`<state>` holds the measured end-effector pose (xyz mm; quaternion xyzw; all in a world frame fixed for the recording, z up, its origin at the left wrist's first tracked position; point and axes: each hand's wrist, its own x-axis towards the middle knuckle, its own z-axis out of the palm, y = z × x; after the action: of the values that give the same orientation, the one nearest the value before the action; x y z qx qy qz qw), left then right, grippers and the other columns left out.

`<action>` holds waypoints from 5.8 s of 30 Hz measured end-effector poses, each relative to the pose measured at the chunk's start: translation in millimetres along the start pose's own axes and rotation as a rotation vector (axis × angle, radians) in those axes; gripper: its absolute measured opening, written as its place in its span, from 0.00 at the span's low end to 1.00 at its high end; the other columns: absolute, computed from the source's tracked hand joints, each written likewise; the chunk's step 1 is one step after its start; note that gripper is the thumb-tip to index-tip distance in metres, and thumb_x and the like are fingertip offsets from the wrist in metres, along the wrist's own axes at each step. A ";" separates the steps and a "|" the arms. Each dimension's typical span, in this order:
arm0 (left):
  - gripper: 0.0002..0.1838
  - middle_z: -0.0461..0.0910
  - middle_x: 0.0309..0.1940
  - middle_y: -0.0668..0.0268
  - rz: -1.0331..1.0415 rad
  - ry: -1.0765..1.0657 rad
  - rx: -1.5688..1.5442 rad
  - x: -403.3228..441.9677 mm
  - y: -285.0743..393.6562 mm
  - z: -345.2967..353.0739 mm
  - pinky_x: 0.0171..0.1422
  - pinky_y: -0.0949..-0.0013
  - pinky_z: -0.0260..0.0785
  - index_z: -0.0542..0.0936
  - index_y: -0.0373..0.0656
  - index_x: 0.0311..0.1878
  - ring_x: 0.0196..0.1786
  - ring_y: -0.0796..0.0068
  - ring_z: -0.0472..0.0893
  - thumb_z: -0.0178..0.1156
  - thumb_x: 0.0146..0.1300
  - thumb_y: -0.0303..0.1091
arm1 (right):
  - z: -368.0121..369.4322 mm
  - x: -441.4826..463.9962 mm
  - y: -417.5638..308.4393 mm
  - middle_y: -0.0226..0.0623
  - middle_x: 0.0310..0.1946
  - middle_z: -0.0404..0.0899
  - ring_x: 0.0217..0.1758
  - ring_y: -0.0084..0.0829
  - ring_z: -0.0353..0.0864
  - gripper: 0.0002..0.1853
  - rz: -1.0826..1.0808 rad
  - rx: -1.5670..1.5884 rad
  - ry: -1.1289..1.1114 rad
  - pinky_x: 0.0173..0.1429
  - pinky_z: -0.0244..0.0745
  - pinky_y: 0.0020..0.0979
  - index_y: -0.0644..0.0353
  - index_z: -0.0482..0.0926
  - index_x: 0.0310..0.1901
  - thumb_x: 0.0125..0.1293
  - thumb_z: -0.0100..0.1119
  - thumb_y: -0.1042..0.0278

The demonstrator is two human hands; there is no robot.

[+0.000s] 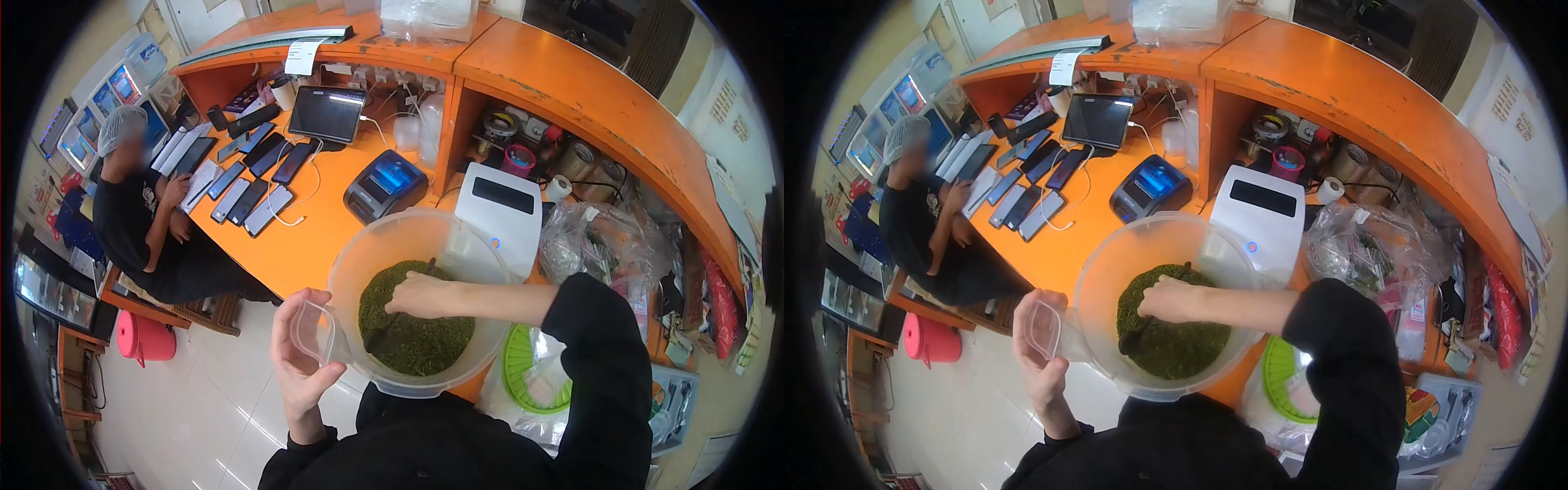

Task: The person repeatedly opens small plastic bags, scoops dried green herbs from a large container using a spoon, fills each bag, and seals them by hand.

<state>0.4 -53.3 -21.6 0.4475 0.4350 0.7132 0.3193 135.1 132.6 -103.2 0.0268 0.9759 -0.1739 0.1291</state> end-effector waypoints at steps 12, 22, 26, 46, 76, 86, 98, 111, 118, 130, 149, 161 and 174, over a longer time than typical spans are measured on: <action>0.43 0.70 0.53 0.55 0.003 0.018 -0.003 -0.4 -0.4 -1.3 0.67 0.58 0.53 0.62 0.36 0.63 0.60 0.62 0.68 0.72 0.43 0.37 | -38.2 -42.9 13.1 0.40 0.36 0.83 0.41 0.36 0.81 0.13 0.078 0.459 -0.314 0.45 0.74 0.35 0.62 0.82 0.42 0.58 0.51 0.74; 0.44 0.70 0.53 0.56 0.006 0.081 -0.057 -0.8 3.6 -12.2 0.68 0.60 0.53 0.63 0.36 0.63 0.60 0.64 0.69 0.72 0.43 0.41 | -19.5 -30.6 33.9 0.32 0.34 0.84 0.32 0.25 0.79 0.12 0.055 0.608 -0.423 0.37 0.74 0.30 0.59 0.83 0.41 0.58 0.53 0.71; 0.44 0.70 0.53 0.57 -0.013 0.090 -0.059 -0.8 3.8 -11.1 0.67 0.61 0.54 0.63 0.36 0.63 0.60 0.64 0.69 0.72 0.43 0.41 | -27.0 -32.9 30.4 0.33 0.33 0.83 0.33 0.26 0.79 0.12 0.044 0.514 -0.451 0.38 0.73 0.30 0.59 0.83 0.41 0.58 0.53 0.71; 0.31 0.76 0.43 0.61 0.175 -0.103 0.717 47.0 13.3 1.7 0.58 0.67 0.65 0.73 0.36 0.52 0.50 0.69 0.76 0.72 0.40 0.29 | -170.0 -111.7 2.0 0.35 0.32 0.80 0.36 0.22 0.75 0.10 0.091 0.539 0.120 0.41 0.68 0.25 0.65 0.79 0.45 0.64 0.53 0.74; 0.45 0.83 0.38 0.61 -0.011 -0.539 0.659 65.8 -15.4 35.9 0.55 0.69 0.69 0.47 0.40 0.71 0.45 0.69 0.81 0.63 0.54 0.25 | -148.5 -128.1 -76.6 0.29 0.31 0.69 0.42 0.27 0.69 0.08 0.094 -0.727 0.735 0.51 0.59 0.30 0.57 0.73 0.34 0.50 0.54 0.71; 0.22 0.83 0.40 0.61 -0.354 -0.590 0.164 69.6 -8.5 9.8 0.53 0.74 0.71 0.70 0.32 0.58 0.44 0.78 0.81 0.60 0.60 0.26 | -118.0 -107.9 -54.4 0.32 0.36 0.76 0.46 0.30 0.74 0.07 0.136 -0.449 0.487 0.57 0.58 0.36 0.57 0.78 0.36 0.56 0.58 0.68; 0.10 0.84 0.36 0.60 -0.174 -0.396 0.264 62.1 -10.1 25.0 0.48 0.76 0.73 0.80 0.31 0.43 0.40 0.79 0.82 0.60 0.61 0.27 | -97.8 -78.0 -57.1 0.39 0.29 0.82 0.33 0.33 0.81 0.07 0.100 0.502 0.815 0.40 0.73 0.29 0.64 0.81 0.34 0.58 0.62 0.70; 0.03 0.84 0.25 0.62 0.053 -0.312 0.500 43.4 -7.8 51.6 0.37 0.77 0.74 0.83 0.33 0.33 0.30 0.78 0.83 0.62 0.55 0.21 | -65.9 -90.3 -72.6 0.36 0.28 0.76 0.37 0.34 0.76 0.05 0.008 0.276 0.955 0.42 0.69 0.34 0.62 0.77 0.36 0.56 0.57 0.77; 0.11 0.84 0.37 0.57 0.105 -0.419 0.516 42.1 -17.2 64.7 0.48 0.73 0.72 0.82 0.33 0.42 0.40 0.73 0.83 0.63 0.56 0.25 | -45.2 -131.9 -69.8 0.31 0.27 0.76 0.35 0.31 0.77 0.11 0.171 -0.041 1.039 0.42 0.71 0.33 0.56 0.77 0.37 0.49 0.57 0.78; 0.21 0.79 0.50 0.53 -0.037 -0.444 0.534 39.6 -24.2 30.0 0.62 0.67 0.62 0.71 0.35 0.60 0.56 0.65 0.76 0.54 0.65 0.33 | 11.4 -322.6 -21.1 0.51 0.41 0.75 0.38 0.45 0.78 0.17 1.234 -0.073 1.207 0.44 0.71 0.39 0.64 0.74 0.49 0.61 0.58 0.64; 0.21 0.80 0.47 0.57 -0.031 -0.451 0.569 40.3 -9.7 49.6 0.65 0.64 0.57 0.71 0.35 0.59 0.54 0.63 0.76 0.54 0.60 0.24 | 123.5 -322.9 -59.5 0.57 0.36 0.78 0.40 0.53 0.78 0.19 1.321 0.253 0.736 0.46 0.72 0.39 0.61 0.76 0.51 0.57 0.49 0.80; 0.20 0.79 0.47 0.59 -0.208 -0.523 0.099 27.7 -2.5 71.1 0.53 0.73 0.71 0.75 0.33 0.53 0.46 0.72 0.80 0.63 0.56 0.24 | -75.8 -200.0 -90.0 0.43 0.49 0.79 0.49 0.35 0.81 0.29 0.216 0.951 0.806 0.52 0.78 0.31 0.63 0.69 0.60 0.57 0.33 0.90; 0.03 0.80 0.32 0.63 -0.034 -0.258 0.169 17.1 -13.9 52.9 0.38 0.78 0.73 0.78 0.32 0.31 0.34 0.79 0.80 0.62 0.56 0.22 | -64.4 -98.8 -116.0 0.41 0.43 0.76 0.40 0.29 0.78 0.19 0.166 0.483 1.144 0.47 0.74 0.27 0.68 0.75 0.47 0.54 0.66 0.76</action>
<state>43.0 -15.3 -16.3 0.5532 0.4563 0.6052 0.3457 203.6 45.3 19.5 0.2198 0.8185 -0.3369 -0.4102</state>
